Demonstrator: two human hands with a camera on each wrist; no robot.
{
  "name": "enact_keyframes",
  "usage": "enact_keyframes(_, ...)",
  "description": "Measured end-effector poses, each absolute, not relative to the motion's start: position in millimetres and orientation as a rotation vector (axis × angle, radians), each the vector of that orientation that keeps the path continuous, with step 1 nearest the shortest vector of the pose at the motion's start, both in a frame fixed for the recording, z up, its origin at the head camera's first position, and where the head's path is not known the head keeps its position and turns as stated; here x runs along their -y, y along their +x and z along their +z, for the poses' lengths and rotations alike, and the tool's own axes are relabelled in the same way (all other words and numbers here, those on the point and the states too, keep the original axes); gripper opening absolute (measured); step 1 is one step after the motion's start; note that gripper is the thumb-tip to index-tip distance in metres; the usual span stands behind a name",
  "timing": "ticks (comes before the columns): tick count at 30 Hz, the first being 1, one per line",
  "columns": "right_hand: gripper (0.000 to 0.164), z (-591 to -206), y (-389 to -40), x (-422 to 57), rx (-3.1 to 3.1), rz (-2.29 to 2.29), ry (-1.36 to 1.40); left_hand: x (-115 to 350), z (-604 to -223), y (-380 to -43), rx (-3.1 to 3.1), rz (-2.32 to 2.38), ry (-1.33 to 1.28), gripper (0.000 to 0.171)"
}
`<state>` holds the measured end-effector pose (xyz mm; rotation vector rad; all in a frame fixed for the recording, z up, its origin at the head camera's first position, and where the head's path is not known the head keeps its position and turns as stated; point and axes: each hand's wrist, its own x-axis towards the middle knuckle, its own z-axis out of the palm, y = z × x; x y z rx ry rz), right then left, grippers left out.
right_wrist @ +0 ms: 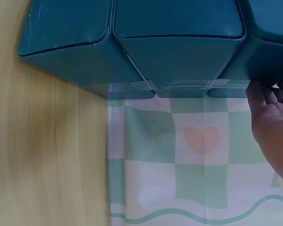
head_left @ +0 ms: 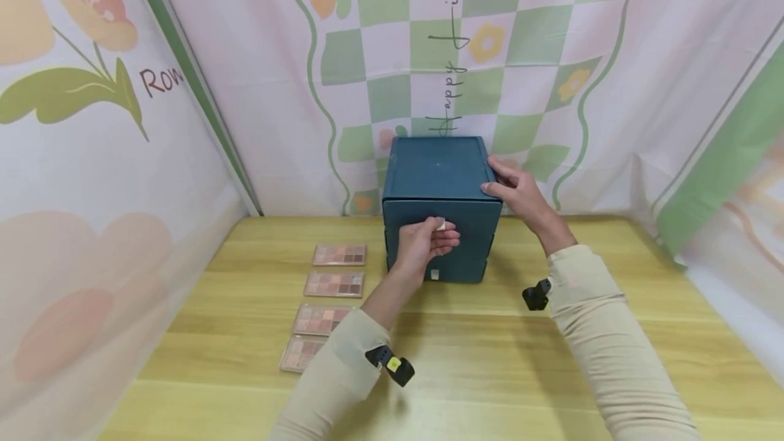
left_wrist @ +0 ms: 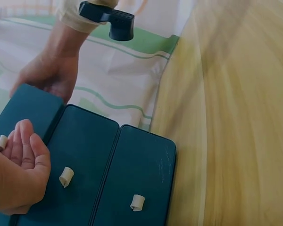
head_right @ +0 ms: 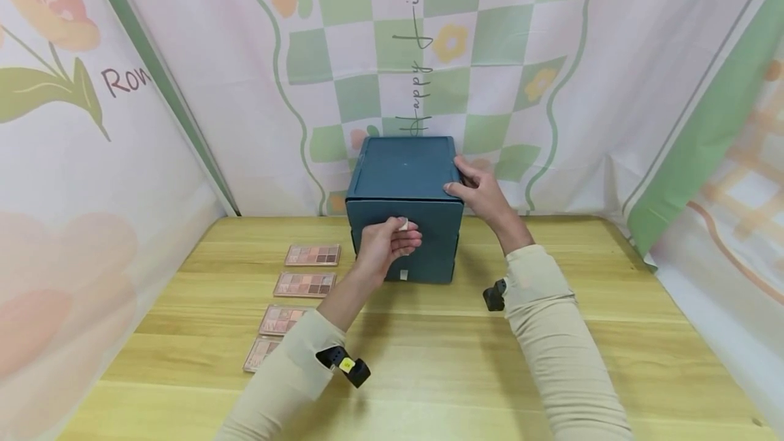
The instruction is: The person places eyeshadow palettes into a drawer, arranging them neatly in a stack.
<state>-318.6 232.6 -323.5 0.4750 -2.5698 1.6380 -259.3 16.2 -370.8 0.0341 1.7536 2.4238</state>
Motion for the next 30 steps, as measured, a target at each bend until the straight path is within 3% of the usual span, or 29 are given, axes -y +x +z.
enact_keyframes(30,0.069,-328,-318,-232,2.538,1.622,0.483,-21,-384,-230,-1.77,2.542,0.131,0.032)
